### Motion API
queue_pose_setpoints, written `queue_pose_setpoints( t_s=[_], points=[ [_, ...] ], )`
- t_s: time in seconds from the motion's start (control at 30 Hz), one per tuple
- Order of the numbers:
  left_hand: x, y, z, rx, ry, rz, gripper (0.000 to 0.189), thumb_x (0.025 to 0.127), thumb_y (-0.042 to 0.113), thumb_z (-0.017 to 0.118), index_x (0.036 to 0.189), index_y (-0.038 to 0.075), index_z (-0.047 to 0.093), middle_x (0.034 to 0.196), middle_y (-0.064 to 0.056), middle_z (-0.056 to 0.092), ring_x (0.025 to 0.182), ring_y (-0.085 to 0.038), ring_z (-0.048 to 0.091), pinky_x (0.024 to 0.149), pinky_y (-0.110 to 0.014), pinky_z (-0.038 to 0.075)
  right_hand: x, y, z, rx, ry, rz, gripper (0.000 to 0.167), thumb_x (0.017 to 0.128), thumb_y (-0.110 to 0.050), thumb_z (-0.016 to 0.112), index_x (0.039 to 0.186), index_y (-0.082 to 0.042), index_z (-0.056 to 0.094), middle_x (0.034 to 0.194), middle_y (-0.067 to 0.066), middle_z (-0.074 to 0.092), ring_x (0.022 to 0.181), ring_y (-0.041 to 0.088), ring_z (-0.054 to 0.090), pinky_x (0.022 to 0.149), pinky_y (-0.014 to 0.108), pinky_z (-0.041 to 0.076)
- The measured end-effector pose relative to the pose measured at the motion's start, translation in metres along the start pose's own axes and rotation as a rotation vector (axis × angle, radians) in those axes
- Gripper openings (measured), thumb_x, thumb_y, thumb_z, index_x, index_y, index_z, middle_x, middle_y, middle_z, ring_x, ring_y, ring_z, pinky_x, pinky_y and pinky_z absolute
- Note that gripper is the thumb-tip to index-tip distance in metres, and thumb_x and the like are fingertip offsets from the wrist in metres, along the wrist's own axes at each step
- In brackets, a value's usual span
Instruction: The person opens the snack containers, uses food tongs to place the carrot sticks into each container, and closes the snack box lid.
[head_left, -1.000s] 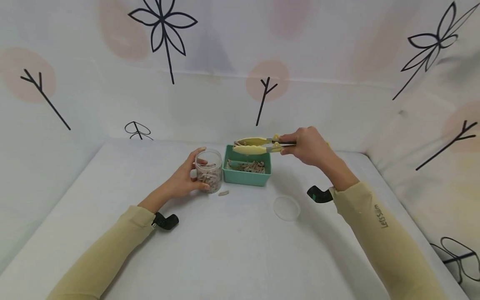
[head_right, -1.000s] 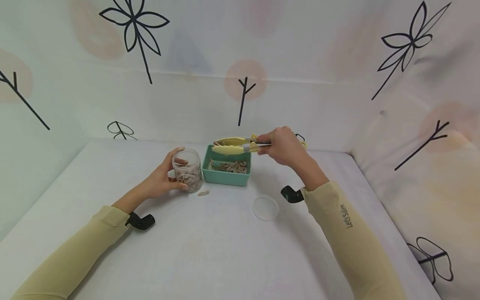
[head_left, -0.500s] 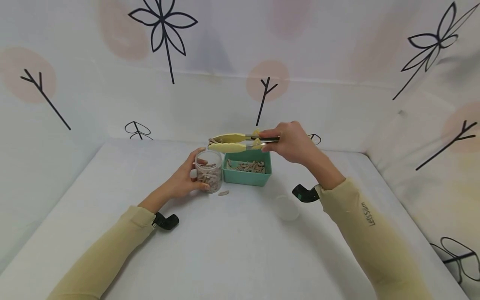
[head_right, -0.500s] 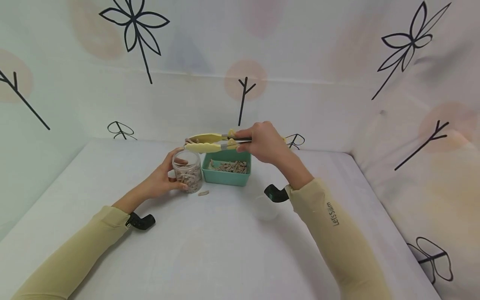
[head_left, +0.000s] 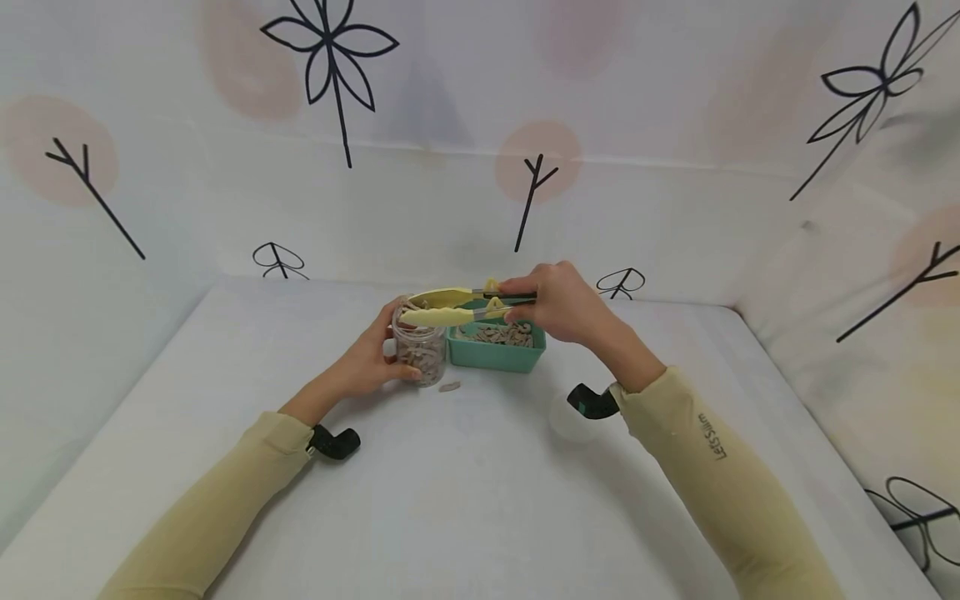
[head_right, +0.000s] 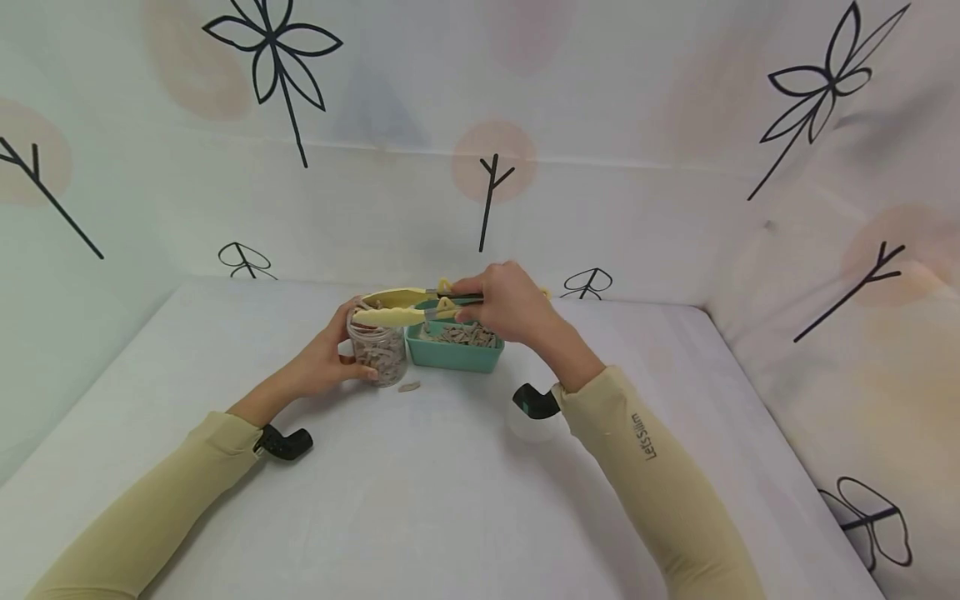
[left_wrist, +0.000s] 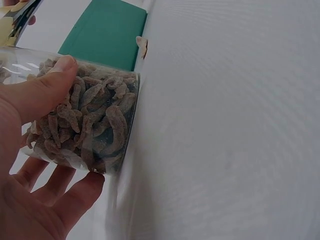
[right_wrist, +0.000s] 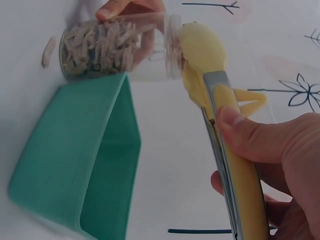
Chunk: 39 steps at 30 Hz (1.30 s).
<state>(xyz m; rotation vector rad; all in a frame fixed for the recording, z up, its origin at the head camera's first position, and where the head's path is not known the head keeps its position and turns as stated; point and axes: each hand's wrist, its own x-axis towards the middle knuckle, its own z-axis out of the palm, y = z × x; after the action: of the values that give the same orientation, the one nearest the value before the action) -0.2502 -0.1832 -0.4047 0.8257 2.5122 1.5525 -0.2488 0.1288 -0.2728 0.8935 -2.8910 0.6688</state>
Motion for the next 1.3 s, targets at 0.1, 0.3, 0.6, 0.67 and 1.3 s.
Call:
queue_pose_setpoints(
  t_s=[0.1, 0.3, 0.6, 0.67, 1.3],
  points=[
    [0.000, 0.000, 0.000, -0.006, -0.002, 0.003, 0.108, 0.079, 0.005, 0.085, 0.157, 0.023, 0.012, 0.147, -0.016, 0.037, 0.131, -0.040, 0.042, 0.095, -0.053, 0.050, -0.001, 0.002, 0.000, 0.006, -0.004, -0.003, 0.045, 0.085, -0.018, 0.081, 0.128, -0.010, 0.069, 0.122, 0.007, 0.069, 0.101, 0.024, 0.061, 0.080, 0.039, 0.053],
    [-0.001, 0.002, -0.001, 0.001, -0.009, -0.011, 0.110, 0.079, 0.008, 0.085, 0.158, 0.024, 0.011, 0.146, -0.017, 0.037, 0.133, -0.040, 0.040, 0.096, -0.054, 0.049, -0.002, 0.005, -0.002, 0.033, -0.021, 0.026, 0.047, 0.084, -0.019, 0.082, 0.128, -0.010, 0.069, 0.123, 0.008, 0.068, 0.105, 0.026, 0.061, 0.083, 0.041, 0.052],
    [0.000, 0.001, -0.001, 0.039, -0.006, -0.021, 0.110, 0.080, 0.009, 0.085, 0.158, 0.025, 0.009, 0.146, -0.018, 0.037, 0.133, -0.042, 0.041, 0.095, -0.054, 0.050, -0.007, 0.014, -0.002, 0.084, 0.008, 0.026, 0.046, 0.085, -0.018, 0.082, 0.128, -0.008, 0.069, 0.123, 0.009, 0.069, 0.109, 0.026, 0.063, 0.086, 0.042, 0.053],
    [0.000, 0.001, -0.001, 0.048, -0.001, -0.023, 0.110, 0.079, 0.009, 0.085, 0.158, 0.025, 0.010, 0.144, -0.019, 0.039, 0.132, -0.041, 0.042, 0.095, -0.053, 0.050, -0.009, 0.017, -0.004, 0.100, 0.021, 0.041, 0.047, 0.085, -0.018, 0.082, 0.128, -0.009, 0.068, 0.122, 0.010, 0.069, 0.108, 0.026, 0.064, 0.084, 0.042, 0.053],
    [0.001, 0.011, 0.001, -0.031, 0.025, -0.026, 0.090, 0.088, 0.014, 0.077, 0.157, 0.018, 0.020, 0.149, -0.018, 0.040, 0.136, -0.036, 0.040, 0.108, -0.056, 0.038, -0.031, 0.067, -0.025, -0.239, -0.088, 0.176, 0.051, 0.085, -0.022, 0.081, 0.131, -0.005, 0.066, 0.115, 0.016, 0.071, 0.096, 0.029, 0.065, 0.072, 0.041, 0.051]
  ],
)
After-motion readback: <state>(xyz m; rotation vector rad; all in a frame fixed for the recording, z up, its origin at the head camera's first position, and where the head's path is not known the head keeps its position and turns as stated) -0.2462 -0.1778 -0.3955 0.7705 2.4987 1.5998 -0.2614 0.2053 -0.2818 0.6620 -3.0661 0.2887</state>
